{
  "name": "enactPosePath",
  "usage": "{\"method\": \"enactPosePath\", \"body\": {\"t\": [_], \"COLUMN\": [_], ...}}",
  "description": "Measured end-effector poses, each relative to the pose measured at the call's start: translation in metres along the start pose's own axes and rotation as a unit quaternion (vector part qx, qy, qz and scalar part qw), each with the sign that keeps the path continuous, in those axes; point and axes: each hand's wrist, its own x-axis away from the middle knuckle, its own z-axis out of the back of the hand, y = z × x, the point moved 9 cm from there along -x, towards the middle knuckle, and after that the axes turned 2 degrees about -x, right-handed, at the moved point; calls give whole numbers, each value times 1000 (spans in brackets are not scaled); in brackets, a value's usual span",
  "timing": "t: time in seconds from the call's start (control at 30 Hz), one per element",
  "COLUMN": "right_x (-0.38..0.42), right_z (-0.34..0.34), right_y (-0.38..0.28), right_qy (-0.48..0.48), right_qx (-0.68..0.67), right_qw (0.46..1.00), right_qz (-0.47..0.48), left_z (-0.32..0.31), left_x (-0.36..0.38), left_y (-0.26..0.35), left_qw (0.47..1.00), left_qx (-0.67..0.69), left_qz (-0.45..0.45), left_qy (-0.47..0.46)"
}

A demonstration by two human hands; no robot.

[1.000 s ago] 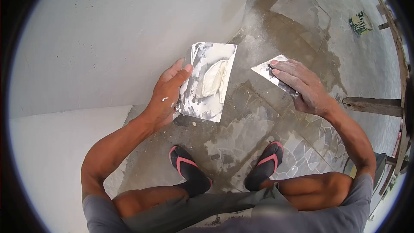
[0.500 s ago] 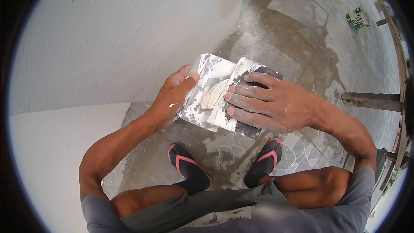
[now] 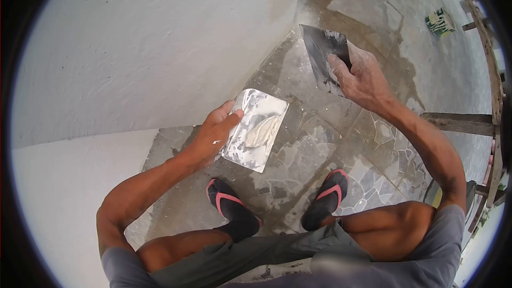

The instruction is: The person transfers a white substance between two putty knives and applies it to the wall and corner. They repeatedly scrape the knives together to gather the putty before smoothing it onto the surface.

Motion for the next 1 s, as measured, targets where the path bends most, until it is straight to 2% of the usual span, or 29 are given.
{"method": "enactPosePath", "body": {"t": [0.03, 0.1, 0.17, 0.2, 0.23, 0.27, 0.37, 0.4, 0.43, 0.47, 0.5, 0.53, 0.57, 0.6, 0.63, 0.7, 0.73, 0.77, 0.83, 0.87, 0.93, 0.97, 1.0], "right_x": [-16, -58, -77, -90, -104, -115, -140, -151, -156, -156, -153, -156, -170, -175, -175, -176, -181, -182, -181, -182, -188, -189, -196], "right_z": [-1, -25, -54, -68, -83, -93, -118, -115, -126, -137, -148, -152, -142, -144, -147, -159, -153, -153, -154, -153, -160, -158, -160], "right_y": [28, 101, 132, 142, 154, 154, 173, 153, 137, 135, 130, 125, 153, 175, 196, 206, 188, 175, 177, 197, 231, 232, 238], "right_qy": [3, 12, 2, 9, 15, 20, 89, 57, 22, 6, 6, 34, 65, 77, 121, 143, 116, 80, 89, 130, 149, 137, 139], "right_qx": [-66, -173, -337, -375, -411, -447, -425, -133, 174, 309, 433, 409, 79, -95, -267, -254, -41, 176, 178, -37, -230, -210, -240], "right_qw": [992, 976, 920, 910, 899, 886, 886, 989, 981, 941, 879, 888, 994, 991, 946, 947, 992, 978, 968, 984, 959, 966, 960], "right_qz": [-103, -132, -200, -175, -152, -125, -161, -42, 80, 138, 200, 209, 34, -56, -137, -131, -31, 73, 150, 114, 69, 69, 27], "left_z": [3, 14, 1, -5, 4, 7, 17, 17, 17, 11, 5, 14, 22, 27, 20, 23, 23, 23, 24, 25, 30, 32, 34], "left_x": [-3, -9, -8, -8, -8, -9, -9, -5, -1, -1, 7, 9, 12, 13, 13, 15, 13, 12, 11, 11, 13, 12, 10], "left_y": [-8, -28, -26, -26, -32, -36, -42, -42, -40, -28, -18, -26, -37, -38, -31, -35, -34, -34, -38, -39, -42, -43, -42], "left_qw": [1000, 999, 1000, 999, 999, 999, 994, 997, 998, 999, 999, 999, 998, 996, 995, 993, 993, 993, 993, 993, 993, 993, 993], "left_qx": [3, 4, 22, 31, -1, -19, -91, -70, -51, -31, -10, -2, 0, -2, -7, 8, 0, -5, -10, -12, -27, -41, -56], "left_qz": [1, 1, 5, 8, 23, 23, 20, 18, 18, 24, 29, 43, 59, 75, 86, 107, 112, 116, 110, 102, 92, 91, 90], "left_qy": [12, 39, -8, -31, 26, 29, 52, 36, 20, -1, -14, 11, 33, 52, 47, 48, 41, 35, 39, 50, 61, 61, 59]}}
